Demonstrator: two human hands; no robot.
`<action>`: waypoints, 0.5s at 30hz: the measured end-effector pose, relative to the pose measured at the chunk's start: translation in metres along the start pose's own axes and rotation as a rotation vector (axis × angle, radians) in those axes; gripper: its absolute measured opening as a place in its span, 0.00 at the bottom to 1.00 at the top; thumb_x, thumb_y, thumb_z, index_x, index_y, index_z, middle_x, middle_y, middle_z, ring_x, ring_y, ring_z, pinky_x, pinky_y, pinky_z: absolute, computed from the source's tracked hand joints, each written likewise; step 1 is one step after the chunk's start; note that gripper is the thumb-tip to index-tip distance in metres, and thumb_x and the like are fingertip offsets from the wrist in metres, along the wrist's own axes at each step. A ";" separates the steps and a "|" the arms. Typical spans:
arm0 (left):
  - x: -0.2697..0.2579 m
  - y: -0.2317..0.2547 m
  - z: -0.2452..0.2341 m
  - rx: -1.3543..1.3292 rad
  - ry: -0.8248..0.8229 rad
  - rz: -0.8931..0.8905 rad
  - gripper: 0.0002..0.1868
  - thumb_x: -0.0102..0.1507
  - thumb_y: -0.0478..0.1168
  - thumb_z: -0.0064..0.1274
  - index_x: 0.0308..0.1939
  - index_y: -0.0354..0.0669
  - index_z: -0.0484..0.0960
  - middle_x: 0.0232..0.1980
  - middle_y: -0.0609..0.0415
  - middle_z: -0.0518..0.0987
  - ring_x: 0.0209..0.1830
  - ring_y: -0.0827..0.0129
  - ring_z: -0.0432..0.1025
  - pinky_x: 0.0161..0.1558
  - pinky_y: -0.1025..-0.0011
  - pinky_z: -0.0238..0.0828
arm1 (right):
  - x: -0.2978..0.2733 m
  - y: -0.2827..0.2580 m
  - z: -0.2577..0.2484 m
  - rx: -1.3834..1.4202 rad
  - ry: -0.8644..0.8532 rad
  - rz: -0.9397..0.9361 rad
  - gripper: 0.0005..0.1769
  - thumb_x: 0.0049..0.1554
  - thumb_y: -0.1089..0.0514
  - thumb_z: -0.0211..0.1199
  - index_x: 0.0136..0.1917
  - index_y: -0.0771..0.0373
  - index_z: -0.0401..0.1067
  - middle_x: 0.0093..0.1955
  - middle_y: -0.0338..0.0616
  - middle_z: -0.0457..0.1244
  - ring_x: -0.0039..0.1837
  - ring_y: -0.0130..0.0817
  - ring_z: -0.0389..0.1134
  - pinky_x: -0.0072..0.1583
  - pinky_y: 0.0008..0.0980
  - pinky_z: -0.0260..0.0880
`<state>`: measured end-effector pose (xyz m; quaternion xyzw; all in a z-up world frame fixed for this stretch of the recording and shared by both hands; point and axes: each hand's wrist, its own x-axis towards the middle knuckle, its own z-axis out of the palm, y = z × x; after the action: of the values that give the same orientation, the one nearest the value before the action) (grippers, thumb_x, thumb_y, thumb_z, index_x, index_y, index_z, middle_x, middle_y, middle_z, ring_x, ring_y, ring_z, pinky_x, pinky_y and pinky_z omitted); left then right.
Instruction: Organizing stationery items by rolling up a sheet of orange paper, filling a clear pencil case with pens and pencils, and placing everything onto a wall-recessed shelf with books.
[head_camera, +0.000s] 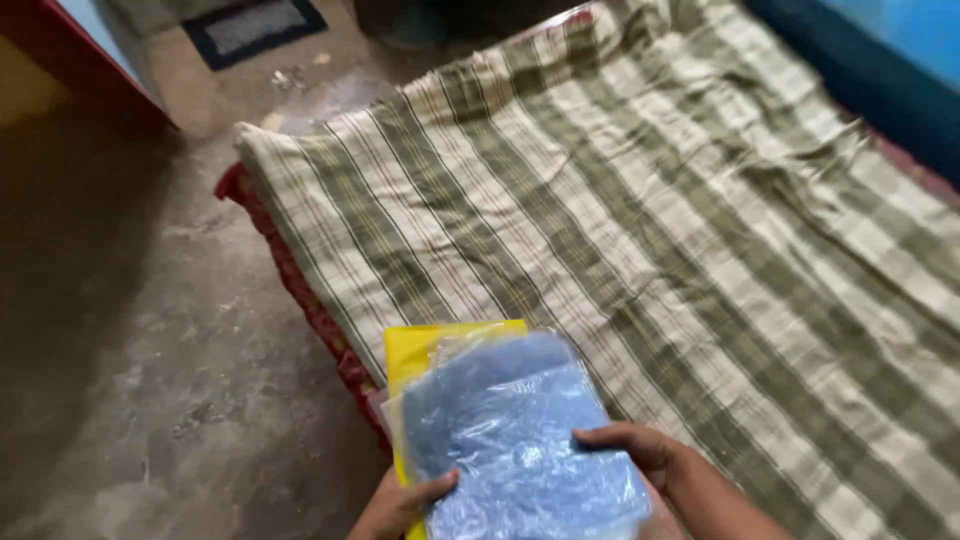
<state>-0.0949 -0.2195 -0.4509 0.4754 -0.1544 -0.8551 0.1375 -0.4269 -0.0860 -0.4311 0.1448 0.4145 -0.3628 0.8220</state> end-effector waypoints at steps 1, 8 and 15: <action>-0.009 -0.010 -0.005 -0.004 -0.009 0.023 0.46 0.48 0.29 0.67 0.68 0.45 0.63 0.55 0.39 0.80 0.54 0.51 0.79 0.59 0.50 0.76 | -0.020 0.006 0.019 -0.022 -0.005 -0.011 0.41 0.52 0.57 0.74 0.70 0.81 0.60 0.57 0.67 0.68 0.54 0.49 0.73 0.59 0.44 0.75; -0.071 -0.051 -0.035 0.147 -0.240 0.416 0.35 0.54 0.30 0.66 0.65 0.34 0.73 0.55 0.47 0.83 0.56 0.62 0.78 0.60 0.61 0.73 | -0.108 0.042 0.099 -0.449 0.123 -0.262 0.41 0.45 0.66 0.73 0.70 0.70 0.60 0.52 0.58 0.70 0.48 0.42 0.78 0.53 0.42 0.81; -0.204 -0.022 -0.060 0.104 0.088 0.680 0.28 0.50 0.23 0.67 0.56 0.35 0.83 0.51 0.45 0.88 0.51 0.61 0.81 0.56 0.64 0.78 | -0.113 0.066 0.174 -0.618 -0.101 -0.475 0.25 0.47 0.75 0.69 0.59 0.74 0.70 0.48 0.54 0.69 0.45 0.40 0.75 0.52 0.42 0.77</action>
<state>0.0587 -0.1296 -0.3328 0.4395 -0.3411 -0.7300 0.3970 -0.3243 -0.0799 -0.2394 -0.2273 0.4853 -0.4075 0.7394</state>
